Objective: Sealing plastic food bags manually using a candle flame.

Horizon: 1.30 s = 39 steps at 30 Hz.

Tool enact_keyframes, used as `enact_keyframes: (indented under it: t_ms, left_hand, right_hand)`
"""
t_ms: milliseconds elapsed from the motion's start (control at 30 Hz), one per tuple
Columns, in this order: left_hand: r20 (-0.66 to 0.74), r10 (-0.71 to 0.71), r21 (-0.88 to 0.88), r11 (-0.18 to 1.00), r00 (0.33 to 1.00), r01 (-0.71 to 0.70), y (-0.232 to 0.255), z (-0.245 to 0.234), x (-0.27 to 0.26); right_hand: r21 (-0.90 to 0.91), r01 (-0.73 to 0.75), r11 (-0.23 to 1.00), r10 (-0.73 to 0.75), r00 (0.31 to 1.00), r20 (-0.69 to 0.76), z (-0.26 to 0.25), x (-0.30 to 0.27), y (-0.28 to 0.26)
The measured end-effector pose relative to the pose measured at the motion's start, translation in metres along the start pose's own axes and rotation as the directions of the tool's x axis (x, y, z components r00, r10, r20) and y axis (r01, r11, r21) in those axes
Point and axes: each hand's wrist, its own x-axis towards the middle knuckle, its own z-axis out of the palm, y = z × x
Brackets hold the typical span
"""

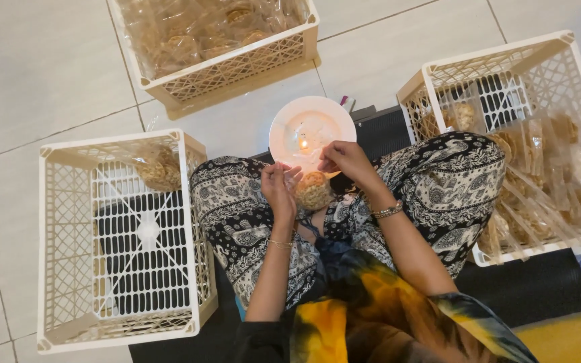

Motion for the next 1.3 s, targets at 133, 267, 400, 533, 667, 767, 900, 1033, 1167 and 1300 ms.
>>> enact_keyframes:
  t_ms: [133,267,400,533,667,767,900,1033,1167,1300]
  left_hand:
    - [-0.025,0.024,0.015,1.000,0.999,-0.024,-0.001,0.001,-0.001]
    - [-0.048,0.019,0.045,0.999,0.999,-0.017,0.000,0.004,-0.001]
    - [-0.073,0.027,0.124,0.992,0.997,-0.017,0.003,0.011,-0.005]
    - [-0.078,0.009,0.132,0.991,0.997,0.001,-0.007,0.006,0.009]
    - [-0.097,0.003,0.148,0.989,0.995,0.012,-0.007,0.006,0.008]
    - [-0.109,-0.002,0.143,0.990,0.994,0.017,-0.007,0.009,0.009]
    - [-0.116,0.003,0.151,0.988,0.993,0.014,-0.009,0.009,0.012]
    - [-0.125,-0.002,0.145,0.989,0.992,0.020,-0.012,0.009,0.013]
    - [-0.133,-0.002,0.148,0.989,0.991,0.021,-0.010,0.011,0.013]
    - [-0.144,0.002,0.163,0.986,0.990,0.022,-0.011,0.011,0.014]
  right_hand:
    - [0.054,-0.030,0.998,0.031,0.999,-0.021,0.003,0.015,0.026]
    - [0.001,-0.051,0.999,0.051,0.996,-0.070,0.008,0.022,0.033]
    - [-0.081,-0.090,0.993,0.078,0.987,-0.143,0.010,0.030,0.042]
    - [-0.094,-0.102,0.990,0.085,0.981,-0.172,0.014,0.033,0.037]
    - [-0.110,-0.120,0.987,0.097,0.976,-0.193,0.017,0.031,0.038]
    - [-0.116,-0.129,0.985,0.104,0.974,-0.202,0.017,0.034,0.038]
    - [-0.109,-0.132,0.985,0.106,0.972,-0.210,0.019,0.035,0.037]
    - [-0.112,-0.135,0.985,0.111,0.973,-0.200,0.019,0.036,0.038]
    - [-0.123,-0.130,0.984,0.103,0.974,-0.204,0.019,0.037,0.038]
    - [-0.134,-0.125,0.983,0.094,0.972,-0.213,0.020,0.037,0.038]
